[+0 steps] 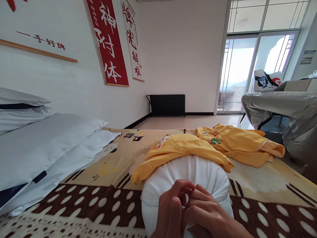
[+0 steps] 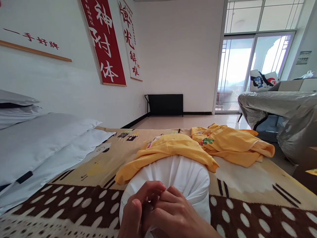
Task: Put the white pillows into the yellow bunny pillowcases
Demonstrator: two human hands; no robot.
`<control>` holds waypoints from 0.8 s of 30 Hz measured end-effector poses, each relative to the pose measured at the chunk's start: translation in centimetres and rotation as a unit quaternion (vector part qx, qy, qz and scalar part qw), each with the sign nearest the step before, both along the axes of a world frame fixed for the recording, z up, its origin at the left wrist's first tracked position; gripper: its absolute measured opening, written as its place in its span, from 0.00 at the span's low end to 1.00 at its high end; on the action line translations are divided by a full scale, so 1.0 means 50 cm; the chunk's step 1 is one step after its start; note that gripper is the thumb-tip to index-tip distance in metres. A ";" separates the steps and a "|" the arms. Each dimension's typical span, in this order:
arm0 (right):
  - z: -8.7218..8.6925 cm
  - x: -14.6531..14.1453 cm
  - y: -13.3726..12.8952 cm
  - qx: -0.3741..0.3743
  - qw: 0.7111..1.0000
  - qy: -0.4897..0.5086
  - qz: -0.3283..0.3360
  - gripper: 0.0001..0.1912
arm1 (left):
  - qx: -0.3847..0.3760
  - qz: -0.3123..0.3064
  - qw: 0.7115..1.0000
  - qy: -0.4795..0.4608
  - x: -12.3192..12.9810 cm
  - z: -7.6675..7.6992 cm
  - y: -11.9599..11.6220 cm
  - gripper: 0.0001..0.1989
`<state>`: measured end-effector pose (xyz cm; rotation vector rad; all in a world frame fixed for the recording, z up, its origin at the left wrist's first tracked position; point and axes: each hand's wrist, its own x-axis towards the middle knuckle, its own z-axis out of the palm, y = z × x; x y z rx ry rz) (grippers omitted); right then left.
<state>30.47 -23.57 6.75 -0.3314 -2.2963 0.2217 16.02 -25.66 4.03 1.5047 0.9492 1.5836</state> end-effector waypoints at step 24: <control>-0.002 0.001 0.006 0.003 1.000 -0.008 0.016 0.09 | 0.000 0.040 0.999 0.032 0.008 0.018 -0.012 0.28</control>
